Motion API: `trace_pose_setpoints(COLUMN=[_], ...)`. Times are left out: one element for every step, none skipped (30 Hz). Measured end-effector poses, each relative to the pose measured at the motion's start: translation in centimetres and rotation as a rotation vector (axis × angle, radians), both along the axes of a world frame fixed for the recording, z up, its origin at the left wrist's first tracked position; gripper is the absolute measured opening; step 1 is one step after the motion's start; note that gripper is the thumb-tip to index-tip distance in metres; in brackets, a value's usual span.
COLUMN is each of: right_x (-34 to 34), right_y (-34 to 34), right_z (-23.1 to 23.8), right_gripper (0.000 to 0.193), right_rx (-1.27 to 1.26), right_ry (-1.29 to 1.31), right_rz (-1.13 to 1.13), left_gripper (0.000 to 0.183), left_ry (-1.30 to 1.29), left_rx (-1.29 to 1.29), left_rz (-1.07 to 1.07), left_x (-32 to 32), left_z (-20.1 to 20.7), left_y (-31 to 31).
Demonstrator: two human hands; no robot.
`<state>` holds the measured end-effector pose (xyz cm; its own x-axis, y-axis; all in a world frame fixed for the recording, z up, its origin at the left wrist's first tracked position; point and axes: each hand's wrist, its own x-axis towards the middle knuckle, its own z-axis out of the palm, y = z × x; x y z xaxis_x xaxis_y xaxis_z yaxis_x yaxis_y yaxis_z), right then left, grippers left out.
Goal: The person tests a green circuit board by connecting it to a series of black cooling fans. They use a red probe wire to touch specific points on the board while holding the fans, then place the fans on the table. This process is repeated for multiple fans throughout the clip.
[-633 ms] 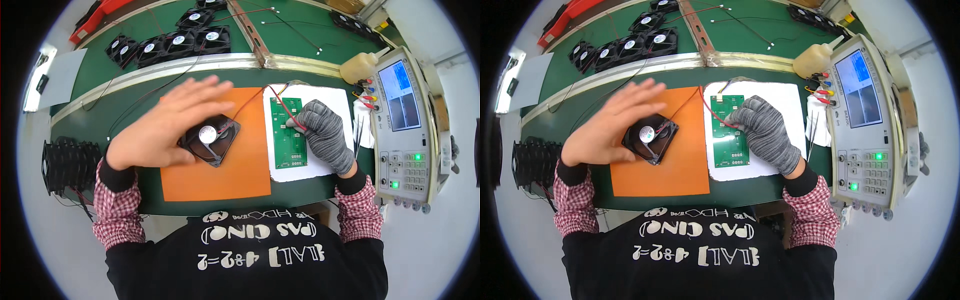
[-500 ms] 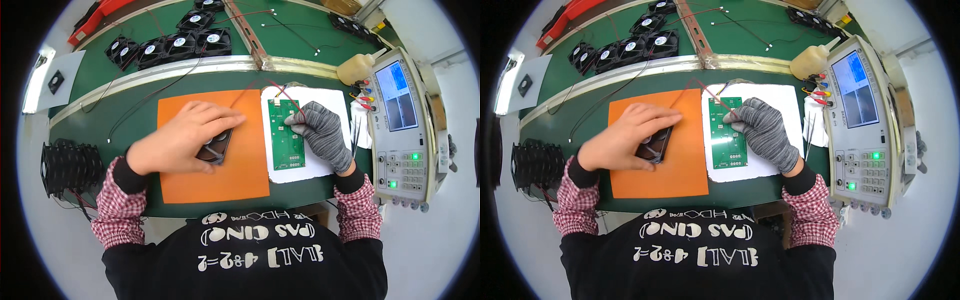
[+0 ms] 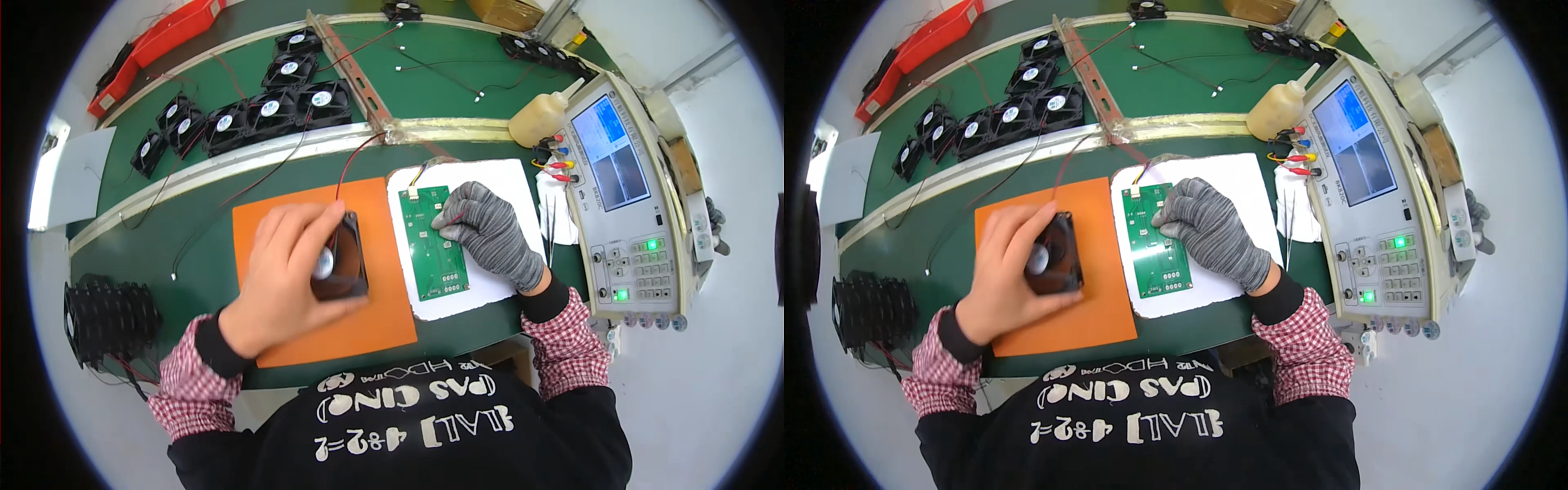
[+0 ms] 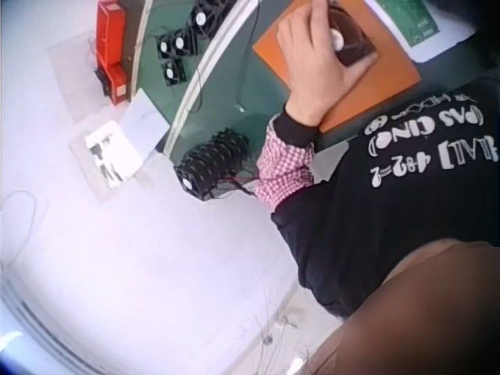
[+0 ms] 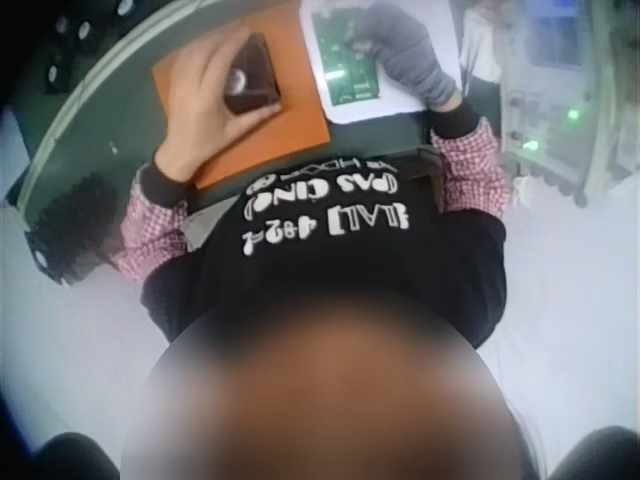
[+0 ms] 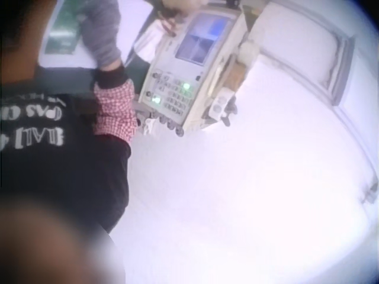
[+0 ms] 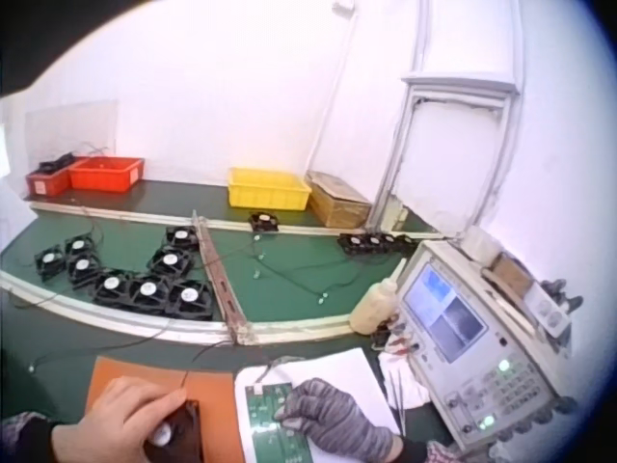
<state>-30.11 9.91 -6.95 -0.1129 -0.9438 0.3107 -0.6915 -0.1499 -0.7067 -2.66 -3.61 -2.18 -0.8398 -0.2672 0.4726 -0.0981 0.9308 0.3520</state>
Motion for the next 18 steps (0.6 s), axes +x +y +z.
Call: trace_pose_setpoints(right_x=[-0.2,-0.2,-0.3,-0.3,-0.2,-0.4,-0.3,-0.3,-0.3,-0.4,-0.5,-0.4,-0.6,-0.8,-0.8,-0.4,-0.1,0.1], right_y=[0.3,0.4,0.4,0.2,0.2,0.3,0.3,0.2,0.2,0.0,-0.2,-0.3,-0.1,0.2,0.4,0.2,0.0,-0.2], right_z=[-0.1,-0.1,0.0,0.0,-0.1,0.1,0.3,0.4,0.3,0.0,-0.2,-0.3,-0.4,-0.4,-0.3,0.0,0.2,0.1], right_gripper=[0.016,0.016,0.017,0.017,0.018,0.018,0.019,0.019,0.019,0.019,0.019,0.019,0.019,0.019,0.019,0.019,0.019,0.018], right_rx=[0.002,0.013,0.026,0.035,0.02,0.005,-0.013,-0.03,-0.047,-0.064,-0.081,-0.099,-0.115,-0.131,-0.101,-0.075,-0.048,-0.059], right_ry=[-0.009,-0.01,-0.012,-0.011,-0.009,0.015,0.033,0.052,0.046,0.038,0.03,0.034,0.048,0.061,0.05,0.027,0.003,0.025], right_rz=[-0.023,-0.028,-0.03,-0.026,-0.033,-0.026,-0.009,0.008,0.019,0.035,0.052,0.066,0.057,0.048,0.02,0.014,0.007,0.016], left_gripper=[0.079,0.089,0.053,0.05,0.049,0.061,0.072,0.082,0.093,0.103,0.105,0.108,0.101,0.094,0.092,0.09,0.092,0.077], left_ry=[0.094,0.151,0.26,0.429,0.422,0.333,0.275,0.243,0.2,0.147,0.141,0.137,0.104,0.075,0.094,0.117,0.164,0.147], left_rx=[-0.182,-0.385,-0.523,-0.427,0.019,0.463,0.925,1.342,1.761,2.182,2.213,2.243,2.103,1.959,1.613,1.273,0.735,0.381], left_rz=[-0.039,-0.065,-0.065,-0.166,-0.268,-0.477,-0.592,-0.716,-0.831,-0.931,-0.901,-0.869,-0.756,-0.646,-0.59,-0.455,-0.358,-0.224], left_x=[0.0,1.0,2.1,2.7,2.8,3.2,3.8,3.8,3.7,3.7,3.8,4.0,3.9,4.1,4.1,4.6,5.2,5.8], left_z=[1.8,2.8,3.8,3.7,5.0,4.8,4.9,4.8,4.8,4.7,4.7,4.7,4.9,5.5,5.3,5.4,5.0,5.1], left_y=[0.6,1.2,2.0,1.9,2.9,2.4,2.0,1.8,1.6,1.6,1.8,2.1,2.0,2.1,1.6,1.6,0.9,1.9])
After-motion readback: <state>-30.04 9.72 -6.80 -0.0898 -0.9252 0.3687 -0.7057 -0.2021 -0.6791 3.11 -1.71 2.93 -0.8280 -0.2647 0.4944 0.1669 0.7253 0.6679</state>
